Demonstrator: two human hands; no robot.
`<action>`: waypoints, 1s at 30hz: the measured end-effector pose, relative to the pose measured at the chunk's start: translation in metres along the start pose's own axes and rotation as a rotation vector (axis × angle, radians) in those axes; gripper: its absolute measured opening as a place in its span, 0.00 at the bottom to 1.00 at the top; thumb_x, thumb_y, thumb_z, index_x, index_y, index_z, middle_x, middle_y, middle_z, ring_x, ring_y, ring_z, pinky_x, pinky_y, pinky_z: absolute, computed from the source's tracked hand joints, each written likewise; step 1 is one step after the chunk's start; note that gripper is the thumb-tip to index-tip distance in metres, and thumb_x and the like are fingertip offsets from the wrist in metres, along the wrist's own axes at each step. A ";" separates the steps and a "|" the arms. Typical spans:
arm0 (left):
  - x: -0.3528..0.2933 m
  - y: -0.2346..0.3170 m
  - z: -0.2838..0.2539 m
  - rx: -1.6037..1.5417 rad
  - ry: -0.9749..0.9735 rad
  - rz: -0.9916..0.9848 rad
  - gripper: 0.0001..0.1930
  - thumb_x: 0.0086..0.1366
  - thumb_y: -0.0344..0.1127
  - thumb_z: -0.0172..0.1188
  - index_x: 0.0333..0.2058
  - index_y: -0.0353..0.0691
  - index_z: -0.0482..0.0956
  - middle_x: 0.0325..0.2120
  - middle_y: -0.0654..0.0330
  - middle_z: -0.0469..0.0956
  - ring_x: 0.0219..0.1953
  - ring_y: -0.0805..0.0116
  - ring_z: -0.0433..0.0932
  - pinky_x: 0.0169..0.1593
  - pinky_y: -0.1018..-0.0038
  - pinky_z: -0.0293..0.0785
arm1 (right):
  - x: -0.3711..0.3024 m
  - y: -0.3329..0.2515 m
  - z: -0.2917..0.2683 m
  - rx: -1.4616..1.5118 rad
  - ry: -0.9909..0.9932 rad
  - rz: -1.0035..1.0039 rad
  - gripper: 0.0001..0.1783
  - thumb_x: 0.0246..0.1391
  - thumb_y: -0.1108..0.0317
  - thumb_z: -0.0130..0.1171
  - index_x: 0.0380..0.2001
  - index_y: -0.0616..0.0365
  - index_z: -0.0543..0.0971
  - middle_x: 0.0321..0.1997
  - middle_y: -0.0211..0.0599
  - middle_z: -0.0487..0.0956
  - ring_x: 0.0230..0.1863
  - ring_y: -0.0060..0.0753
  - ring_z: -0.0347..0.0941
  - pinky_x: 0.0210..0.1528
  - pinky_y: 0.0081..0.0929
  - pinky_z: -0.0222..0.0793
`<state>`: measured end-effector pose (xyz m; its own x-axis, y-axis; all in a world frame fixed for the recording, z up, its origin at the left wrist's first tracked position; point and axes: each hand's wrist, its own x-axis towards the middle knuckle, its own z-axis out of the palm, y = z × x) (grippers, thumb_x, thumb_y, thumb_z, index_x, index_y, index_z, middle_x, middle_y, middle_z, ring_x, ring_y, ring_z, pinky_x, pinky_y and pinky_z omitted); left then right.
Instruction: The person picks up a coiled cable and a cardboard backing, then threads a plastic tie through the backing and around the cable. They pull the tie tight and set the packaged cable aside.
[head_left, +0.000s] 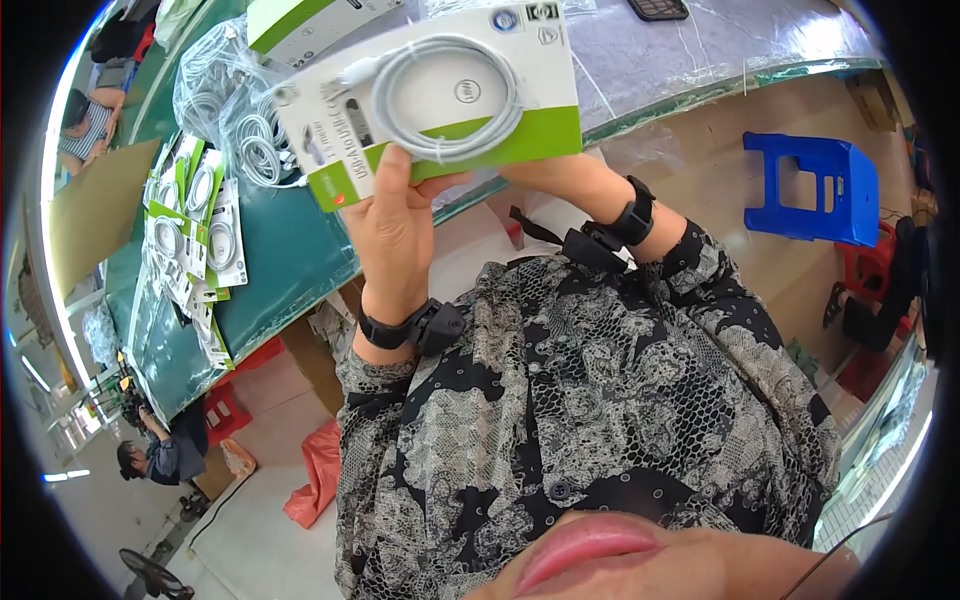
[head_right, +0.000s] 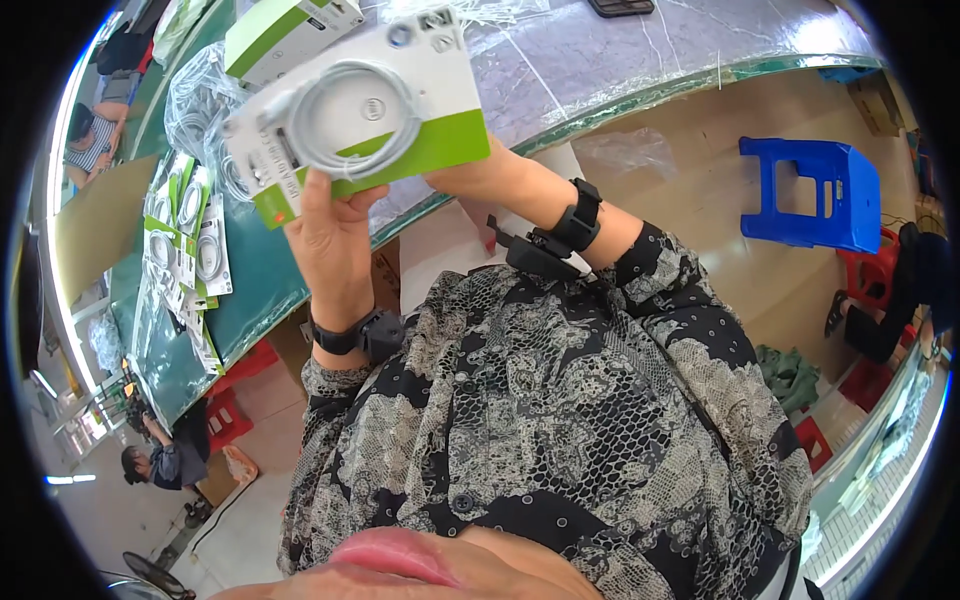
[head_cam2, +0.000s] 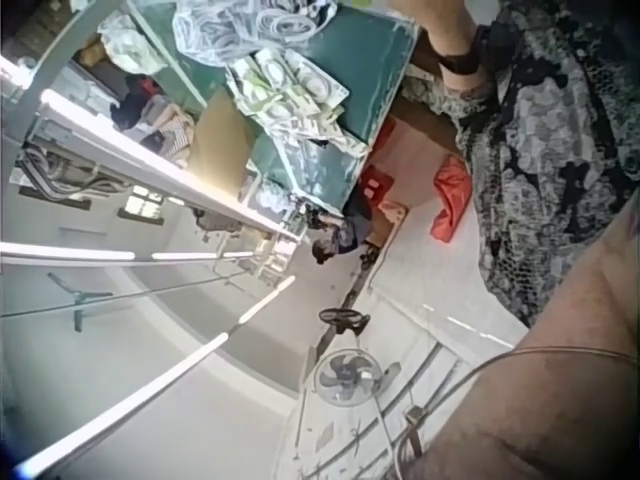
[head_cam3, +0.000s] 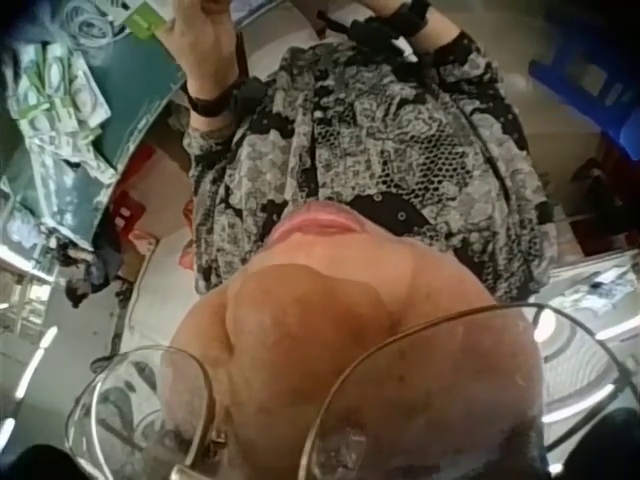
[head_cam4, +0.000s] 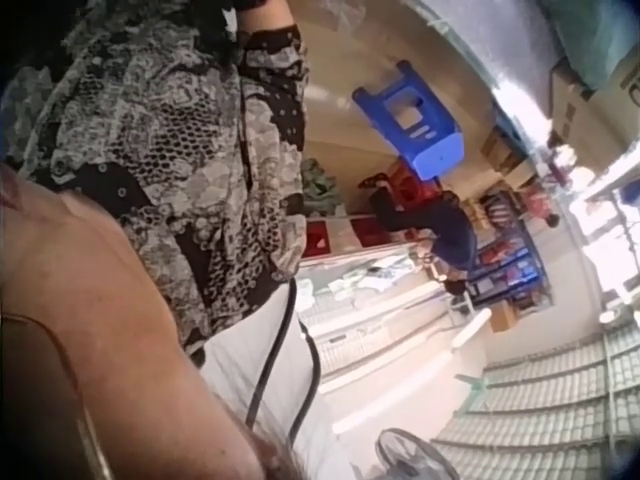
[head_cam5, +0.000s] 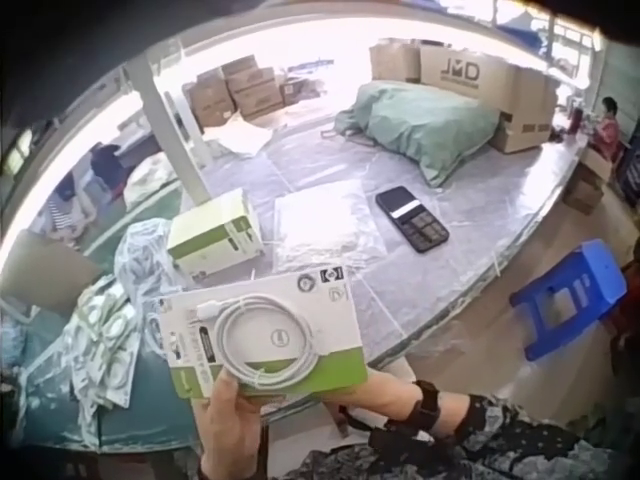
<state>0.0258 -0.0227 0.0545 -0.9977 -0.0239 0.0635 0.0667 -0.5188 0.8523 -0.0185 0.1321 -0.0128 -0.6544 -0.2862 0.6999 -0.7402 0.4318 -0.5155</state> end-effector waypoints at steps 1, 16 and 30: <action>0.002 0.004 0.003 0.016 -0.008 -0.003 0.15 0.66 0.28 0.49 0.51 0.32 0.67 0.43 0.54 0.75 0.40 0.64 0.79 0.37 0.65 0.84 | -0.002 -0.001 0.000 -0.001 0.004 -0.001 0.22 0.47 0.77 0.59 0.49 0.62 0.73 0.47 0.43 0.76 0.50 0.40 0.72 0.51 0.33 0.68; 0.012 0.003 0.006 0.207 -0.002 0.056 0.16 0.66 0.31 0.50 0.49 0.27 0.68 0.40 0.52 0.76 0.34 0.64 0.81 0.29 0.70 0.84 | 0.014 0.005 -0.006 0.475 0.106 0.112 0.21 0.49 0.80 0.54 0.49 0.64 0.72 0.49 0.44 0.75 0.51 0.38 0.71 0.52 0.32 0.68; 0.035 -0.008 -0.023 0.414 0.101 0.312 0.14 0.63 0.30 0.55 0.44 0.26 0.72 0.35 0.55 0.77 0.32 0.70 0.79 0.29 0.75 0.79 | 0.043 -0.013 -0.044 -0.047 0.178 -0.058 0.18 0.45 0.76 0.62 0.42 0.57 0.75 0.31 0.32 0.76 0.41 0.32 0.70 0.47 0.30 0.64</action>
<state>-0.0100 -0.0390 0.0382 -0.9246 -0.2160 0.3138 0.3395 -0.0933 0.9360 -0.0302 0.1523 0.0459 -0.5702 -0.1572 0.8063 -0.7648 0.4600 -0.4511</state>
